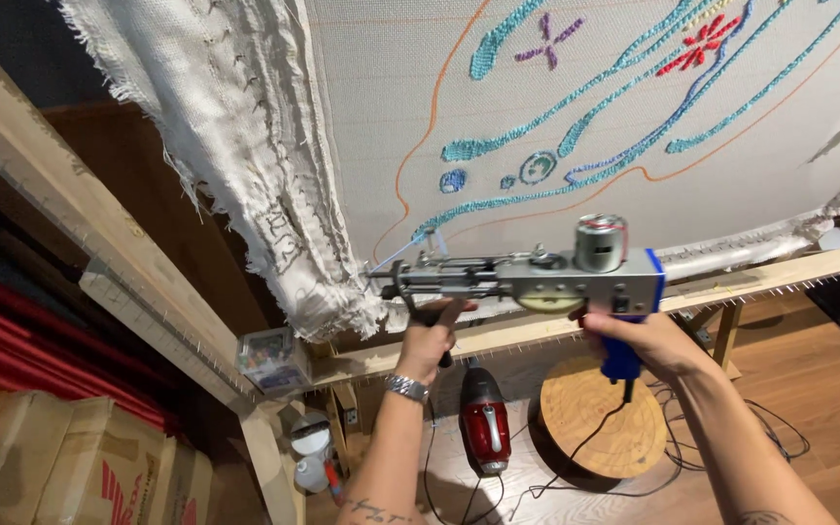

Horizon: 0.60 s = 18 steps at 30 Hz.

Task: Using a tufting gun to apply yarn to a canvas for rug making.

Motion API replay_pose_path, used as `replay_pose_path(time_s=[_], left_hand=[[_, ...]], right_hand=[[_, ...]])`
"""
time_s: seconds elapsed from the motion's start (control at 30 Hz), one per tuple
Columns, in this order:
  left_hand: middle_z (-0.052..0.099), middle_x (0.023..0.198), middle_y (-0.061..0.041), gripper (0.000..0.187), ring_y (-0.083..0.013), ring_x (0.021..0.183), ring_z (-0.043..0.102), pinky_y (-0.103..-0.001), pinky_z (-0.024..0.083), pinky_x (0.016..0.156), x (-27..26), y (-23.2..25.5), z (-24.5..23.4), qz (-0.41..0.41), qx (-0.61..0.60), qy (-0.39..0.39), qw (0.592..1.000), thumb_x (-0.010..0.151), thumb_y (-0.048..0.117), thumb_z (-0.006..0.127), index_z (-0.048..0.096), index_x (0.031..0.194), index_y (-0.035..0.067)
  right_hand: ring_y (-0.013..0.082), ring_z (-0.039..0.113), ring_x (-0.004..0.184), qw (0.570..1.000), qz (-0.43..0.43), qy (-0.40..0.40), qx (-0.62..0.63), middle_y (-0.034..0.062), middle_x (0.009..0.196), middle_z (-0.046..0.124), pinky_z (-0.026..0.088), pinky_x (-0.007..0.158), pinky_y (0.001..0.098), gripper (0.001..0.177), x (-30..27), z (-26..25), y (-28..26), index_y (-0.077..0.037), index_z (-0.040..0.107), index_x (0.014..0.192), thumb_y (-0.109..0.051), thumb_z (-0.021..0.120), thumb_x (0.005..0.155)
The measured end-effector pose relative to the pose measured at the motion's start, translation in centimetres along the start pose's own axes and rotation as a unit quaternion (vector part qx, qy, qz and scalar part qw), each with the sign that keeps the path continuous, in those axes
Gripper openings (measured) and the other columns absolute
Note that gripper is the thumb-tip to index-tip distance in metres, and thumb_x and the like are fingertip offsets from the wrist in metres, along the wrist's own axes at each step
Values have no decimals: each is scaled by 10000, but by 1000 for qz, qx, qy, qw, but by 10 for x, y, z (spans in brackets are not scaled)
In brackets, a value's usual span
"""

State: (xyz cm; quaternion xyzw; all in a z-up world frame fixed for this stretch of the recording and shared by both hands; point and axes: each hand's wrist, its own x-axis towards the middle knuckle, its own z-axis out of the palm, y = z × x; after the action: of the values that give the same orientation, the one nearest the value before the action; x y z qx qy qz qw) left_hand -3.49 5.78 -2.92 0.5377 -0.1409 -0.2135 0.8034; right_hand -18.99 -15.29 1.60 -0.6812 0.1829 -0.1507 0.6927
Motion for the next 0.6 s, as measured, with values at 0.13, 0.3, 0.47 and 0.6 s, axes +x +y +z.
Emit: replay_pose_path(time_s=[0.13,0.3,0.47,0.6], left_hand=[[606,620,-42,115,13,335,344,-114,289,354,6,-8,17,30,69,-35,997,816,93,651,650,888,2],[631,638,-53,103,-24,347,409,-135,327,360,9,-11,30,51,107,-57,991,764,127,723,721,857,82],[669,902,-29,274,-154,926,612,-303,498,867,11,-16,45,-34,133,-73,988,617,352,762,703,743,115],[641,1076,-28,422,-129,920,578,-265,421,662,6,0,67,-86,206,-75,972,592,480,707,691,823,127]], right_hand=[[243,512,356,992,-116,-46,9,147,444,477,480,370,375,222,-10,-16,9,41,578,622,-113,660,759],[248,454,332,981,-178,-70,27,142,379,444,469,414,361,302,-30,-31,10,40,553,563,-122,594,815],[255,472,559,997,38,-17,67,153,676,521,409,443,411,351,-40,-64,21,51,572,921,-228,644,721],[523,660,747,993,92,2,80,307,805,627,490,442,565,458,-52,-73,23,100,555,1052,-173,599,687]])
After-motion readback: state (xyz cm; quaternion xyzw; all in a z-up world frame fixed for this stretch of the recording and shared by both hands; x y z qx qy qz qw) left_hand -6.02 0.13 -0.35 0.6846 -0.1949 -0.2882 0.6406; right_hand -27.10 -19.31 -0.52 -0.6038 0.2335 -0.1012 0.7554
